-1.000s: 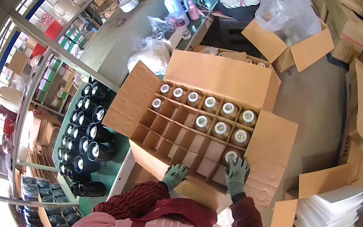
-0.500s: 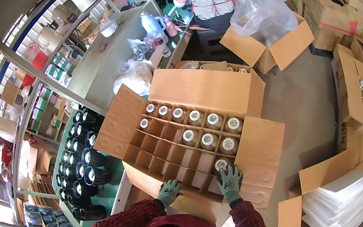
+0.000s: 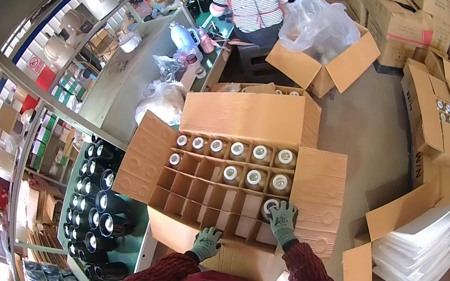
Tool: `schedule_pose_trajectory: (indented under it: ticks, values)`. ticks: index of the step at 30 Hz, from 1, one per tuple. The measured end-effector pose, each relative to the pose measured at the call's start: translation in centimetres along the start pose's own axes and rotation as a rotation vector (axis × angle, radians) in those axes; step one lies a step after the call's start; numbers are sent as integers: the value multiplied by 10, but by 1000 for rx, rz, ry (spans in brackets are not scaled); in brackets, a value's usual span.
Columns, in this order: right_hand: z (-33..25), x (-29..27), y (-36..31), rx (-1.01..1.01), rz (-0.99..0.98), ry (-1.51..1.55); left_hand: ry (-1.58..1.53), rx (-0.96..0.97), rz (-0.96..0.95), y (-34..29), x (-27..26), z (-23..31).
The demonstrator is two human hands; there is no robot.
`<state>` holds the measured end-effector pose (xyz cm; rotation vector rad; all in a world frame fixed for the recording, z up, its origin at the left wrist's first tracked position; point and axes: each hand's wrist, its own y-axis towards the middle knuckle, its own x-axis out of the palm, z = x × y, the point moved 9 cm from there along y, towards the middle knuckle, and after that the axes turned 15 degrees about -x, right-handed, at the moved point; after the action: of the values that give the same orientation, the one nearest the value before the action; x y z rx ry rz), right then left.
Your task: The person assembles black kettles by placing white circular inserts into the kettle bodies and then placing the kettle lids on top. The person then places the assembled kettles into a cardboard box.
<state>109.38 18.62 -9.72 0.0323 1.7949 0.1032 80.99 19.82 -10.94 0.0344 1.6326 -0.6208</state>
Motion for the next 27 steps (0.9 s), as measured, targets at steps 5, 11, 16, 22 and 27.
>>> schedule_pose_trajectory:
  ticks: [5, 11, 16, 22, 27]
  values:
    - [-45, -79, -14, -88, 290, 82, -566, -18, 215, -24, -94, 14]
    - [-153, -144, -18, -263, 300, 492, -767, 173, 389, -68, -173, 10]
    - [-263, -137, -12, -461, 171, 543, -797, 189, 418, -120, -150, -74]
    - [-392, -97, 9, -264, 129, 1284, -1279, -86, 539, -203, -144, -242]
    - [-552, 14, -9, 91, -447, 1983, -1387, -141, 780, -279, -128, -379]
